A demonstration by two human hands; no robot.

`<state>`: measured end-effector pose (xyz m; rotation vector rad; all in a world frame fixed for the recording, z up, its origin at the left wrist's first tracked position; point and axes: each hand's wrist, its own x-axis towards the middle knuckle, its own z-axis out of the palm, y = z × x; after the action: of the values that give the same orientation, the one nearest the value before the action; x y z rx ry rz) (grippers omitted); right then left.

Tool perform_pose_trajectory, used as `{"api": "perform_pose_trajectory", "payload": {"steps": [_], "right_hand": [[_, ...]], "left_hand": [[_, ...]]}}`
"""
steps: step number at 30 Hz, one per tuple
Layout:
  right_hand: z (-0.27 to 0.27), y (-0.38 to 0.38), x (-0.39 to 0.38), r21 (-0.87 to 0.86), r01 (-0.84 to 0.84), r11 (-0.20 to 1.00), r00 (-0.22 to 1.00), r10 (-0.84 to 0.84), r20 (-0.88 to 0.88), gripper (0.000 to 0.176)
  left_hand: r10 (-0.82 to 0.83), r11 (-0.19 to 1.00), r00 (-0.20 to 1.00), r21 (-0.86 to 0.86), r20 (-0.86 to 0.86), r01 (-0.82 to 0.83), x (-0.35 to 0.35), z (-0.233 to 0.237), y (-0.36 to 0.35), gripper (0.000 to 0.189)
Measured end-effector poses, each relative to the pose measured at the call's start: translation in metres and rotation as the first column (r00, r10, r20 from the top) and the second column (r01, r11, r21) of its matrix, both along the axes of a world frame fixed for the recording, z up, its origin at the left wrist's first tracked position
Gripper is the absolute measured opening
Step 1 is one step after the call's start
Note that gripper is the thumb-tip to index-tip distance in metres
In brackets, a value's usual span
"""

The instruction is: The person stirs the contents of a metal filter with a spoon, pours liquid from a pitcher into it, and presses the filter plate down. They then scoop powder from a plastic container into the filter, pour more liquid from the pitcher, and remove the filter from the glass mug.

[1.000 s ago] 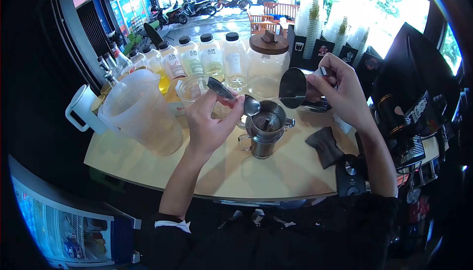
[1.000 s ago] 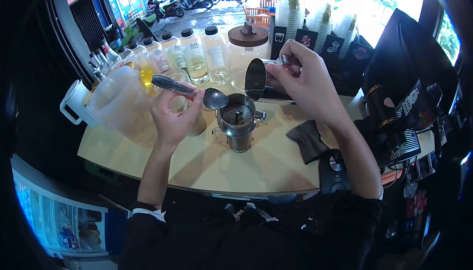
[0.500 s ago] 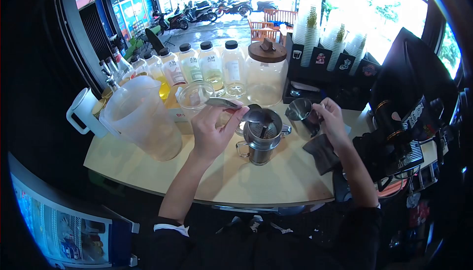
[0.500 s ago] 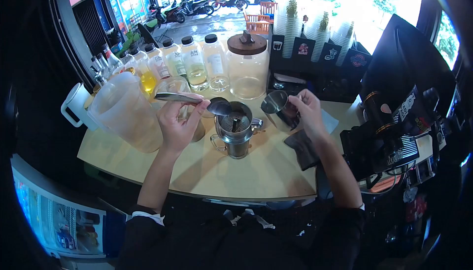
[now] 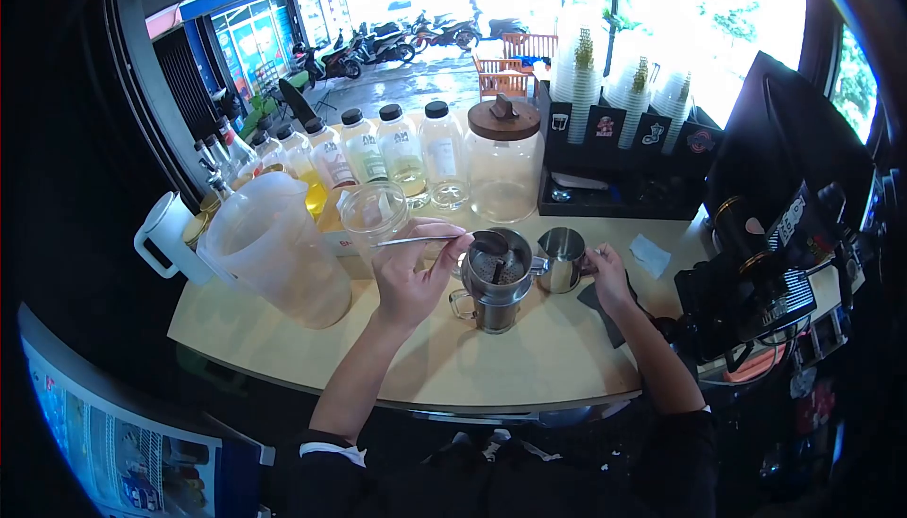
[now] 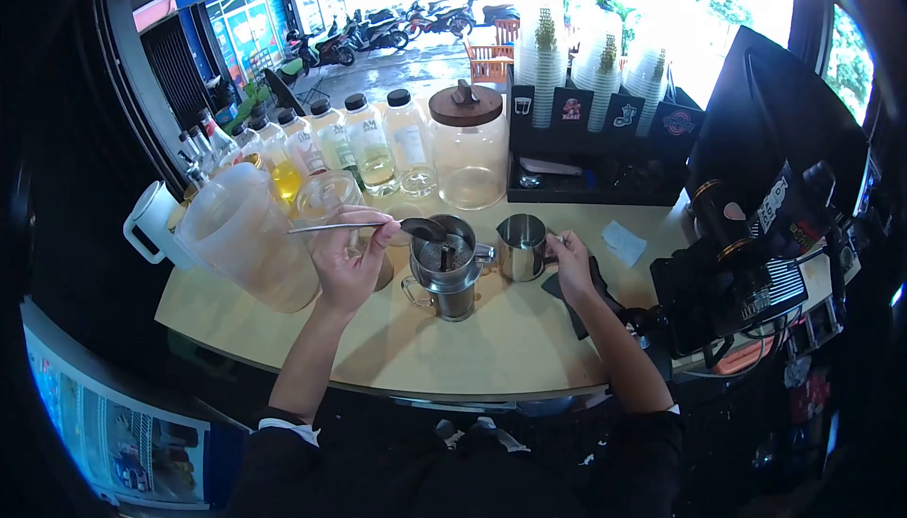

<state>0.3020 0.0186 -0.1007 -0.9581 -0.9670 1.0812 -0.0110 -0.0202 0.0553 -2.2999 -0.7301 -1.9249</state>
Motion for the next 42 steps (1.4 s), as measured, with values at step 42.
{"api": "perform_pose_trajectory", "payload": {"steps": [42], "right_hand": [[0.218, -0.1, -0.11, 0.392, -0.252, 0.885, 0.553, -0.201, 0.809, 0.018]], "left_hand": [[-0.171, 0.885, 0.968, -0.461, -0.183, 0.069, 0.019, -0.047, 0.012, 0.08]]}}
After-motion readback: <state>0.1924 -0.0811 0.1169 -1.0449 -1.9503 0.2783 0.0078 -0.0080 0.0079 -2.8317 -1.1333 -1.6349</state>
